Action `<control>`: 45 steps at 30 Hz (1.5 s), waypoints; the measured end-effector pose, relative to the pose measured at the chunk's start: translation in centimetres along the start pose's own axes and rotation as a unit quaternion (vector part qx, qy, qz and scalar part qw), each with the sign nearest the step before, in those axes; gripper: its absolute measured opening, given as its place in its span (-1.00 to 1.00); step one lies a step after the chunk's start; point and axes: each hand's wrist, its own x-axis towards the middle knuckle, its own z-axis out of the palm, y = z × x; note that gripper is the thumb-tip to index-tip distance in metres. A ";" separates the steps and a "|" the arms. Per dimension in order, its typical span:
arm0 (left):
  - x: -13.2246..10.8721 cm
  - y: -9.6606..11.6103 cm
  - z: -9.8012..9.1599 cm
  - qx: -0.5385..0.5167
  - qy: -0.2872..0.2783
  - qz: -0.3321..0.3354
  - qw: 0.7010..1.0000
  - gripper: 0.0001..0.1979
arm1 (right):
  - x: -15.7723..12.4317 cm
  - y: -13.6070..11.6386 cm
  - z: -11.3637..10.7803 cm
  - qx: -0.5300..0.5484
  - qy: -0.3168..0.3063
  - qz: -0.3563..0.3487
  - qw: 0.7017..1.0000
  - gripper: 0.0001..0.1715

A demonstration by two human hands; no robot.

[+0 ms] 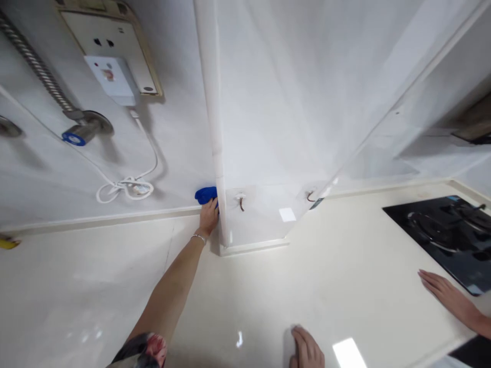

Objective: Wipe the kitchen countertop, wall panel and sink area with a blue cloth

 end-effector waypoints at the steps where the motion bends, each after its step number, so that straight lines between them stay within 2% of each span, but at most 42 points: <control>1: -0.4 0.0 0.2 -0.010 -0.004 -0.006 1.000 -0.52 | 0.1 -0.1 -0.2 -0.004 -0.006 -0.002 1.000 -0.23; 6: -2.1 -0.4 0.3 -0.056 -0.036 -0.033 0.997 -0.51 | 1.3 -2.3 -1.4 0.006 -0.034 0.044 0.998 -0.31; 13: -3.9 -1.0 -1.6 -0.087 -0.097 -0.011 0.991 -0.53 | 3.1 -3.9 -2.6 0.005 -0.055 0.070 0.996 -0.33; 19: -6.8 0.2 -2.7 -0.069 -0.120 0.001 0.990 -0.53 | 3.5 -4.3 -3.3 0.003 -0.065 0.074 0.995 -0.35; 26: -10.6 1.9 -4.9 -0.030 -0.169 0.019 0.985 -0.57 | 3.2 -4.2 -3.4 -0.006 -0.064 0.067 0.996 -0.44; 30: -12.8 3.1 -5.8 -0.024 -0.178 0.013 0.984 -0.57 | 3.3 -4.3 -3.6 -0.014 -0.067 0.062 0.996 -0.46; 36: -15.6 5.6 -6.2 -0.007 -0.154 -0.023 0.988 -0.55 | 3.3 -4.3 -3.7 -0.020 -0.063 0.060 0.996 -0.47; 45: -20.1 11.6 -5.7 0.048 -0.115 -0.071 0.990 -0.45 | 3.5 -4.5 -4.0 -0.007 -0.069 0.065 0.996 -0.39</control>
